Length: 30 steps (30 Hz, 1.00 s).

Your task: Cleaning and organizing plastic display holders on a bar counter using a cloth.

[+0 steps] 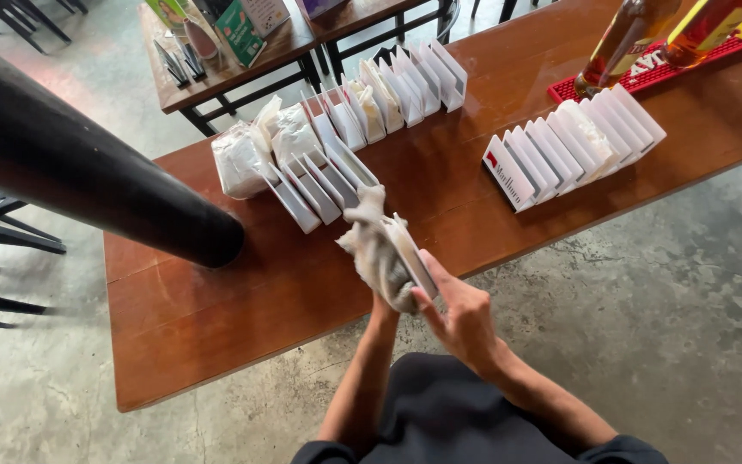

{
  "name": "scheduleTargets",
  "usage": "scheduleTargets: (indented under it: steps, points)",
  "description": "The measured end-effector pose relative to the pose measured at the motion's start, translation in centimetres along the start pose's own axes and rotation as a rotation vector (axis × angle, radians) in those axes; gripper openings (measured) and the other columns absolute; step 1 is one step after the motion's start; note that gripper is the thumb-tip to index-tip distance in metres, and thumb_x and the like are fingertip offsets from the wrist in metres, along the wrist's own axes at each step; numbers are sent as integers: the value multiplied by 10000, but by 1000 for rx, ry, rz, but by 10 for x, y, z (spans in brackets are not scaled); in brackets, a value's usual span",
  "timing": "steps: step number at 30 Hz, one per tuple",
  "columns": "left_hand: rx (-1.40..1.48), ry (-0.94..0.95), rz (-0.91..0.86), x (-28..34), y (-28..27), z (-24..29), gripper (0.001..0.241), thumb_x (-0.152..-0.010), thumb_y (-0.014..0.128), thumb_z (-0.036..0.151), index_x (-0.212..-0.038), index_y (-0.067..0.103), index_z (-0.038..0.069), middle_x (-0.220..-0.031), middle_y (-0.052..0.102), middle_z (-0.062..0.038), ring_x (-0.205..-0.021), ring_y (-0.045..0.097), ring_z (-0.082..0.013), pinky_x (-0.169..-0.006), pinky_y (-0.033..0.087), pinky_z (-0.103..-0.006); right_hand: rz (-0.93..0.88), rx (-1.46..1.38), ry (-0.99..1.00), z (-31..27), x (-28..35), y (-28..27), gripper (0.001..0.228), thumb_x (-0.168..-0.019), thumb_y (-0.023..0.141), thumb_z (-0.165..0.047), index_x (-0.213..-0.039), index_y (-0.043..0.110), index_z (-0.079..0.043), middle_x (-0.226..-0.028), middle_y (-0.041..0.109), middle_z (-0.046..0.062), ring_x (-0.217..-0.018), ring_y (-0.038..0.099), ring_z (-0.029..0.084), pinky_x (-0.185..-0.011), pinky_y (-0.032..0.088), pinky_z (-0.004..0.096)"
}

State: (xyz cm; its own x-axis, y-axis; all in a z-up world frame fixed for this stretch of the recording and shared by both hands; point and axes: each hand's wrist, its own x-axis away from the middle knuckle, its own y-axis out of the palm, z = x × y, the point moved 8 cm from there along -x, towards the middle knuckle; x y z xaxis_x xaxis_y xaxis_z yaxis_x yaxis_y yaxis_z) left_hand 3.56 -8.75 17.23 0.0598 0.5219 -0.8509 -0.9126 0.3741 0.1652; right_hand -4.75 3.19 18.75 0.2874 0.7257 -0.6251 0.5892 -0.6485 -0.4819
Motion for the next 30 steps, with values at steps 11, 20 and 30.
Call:
scheduleTargets:
  steps: [11, 20, 30]
  points:
    - [111, -592, -218, 103, -12, -28, 623, -1001, 679, 392, -1468, 445, 52, -1422, 512, -107, -1329, 510, -249, -1144, 447, -397, -5, -103, 72, -26, -8, -2, 572, -1072, 542, -417, -1400, 592, 49, -1274, 710, 230, -1118, 754, 339, -914, 603, 357]
    - [-76, -606, -92, 89, -58, -8, 542, -1020, 632, 326, -1445, 456, 41, -1386, 594, -108, -1142, 573, -260, -970, 489, -395, -42, -534, 129, -41, 12, 43, 559, -1149, 428, -358, -1529, 439, 51, -1571, 498, 228, -1448, 501, 316, -1178, 404, 397]
    - [154, -753, 7, 165, -121, -38, 578, -1025, 556, 403, -1449, 353, 67, -1322, 533, -44, -1176, 562, -167, -978, 523, -323, -119, -517, 134, -71, 26, 68, 536, -1131, 437, -398, -1472, 533, 5, -1492, 606, 176, -1359, 615, 256, -1112, 491, 346]
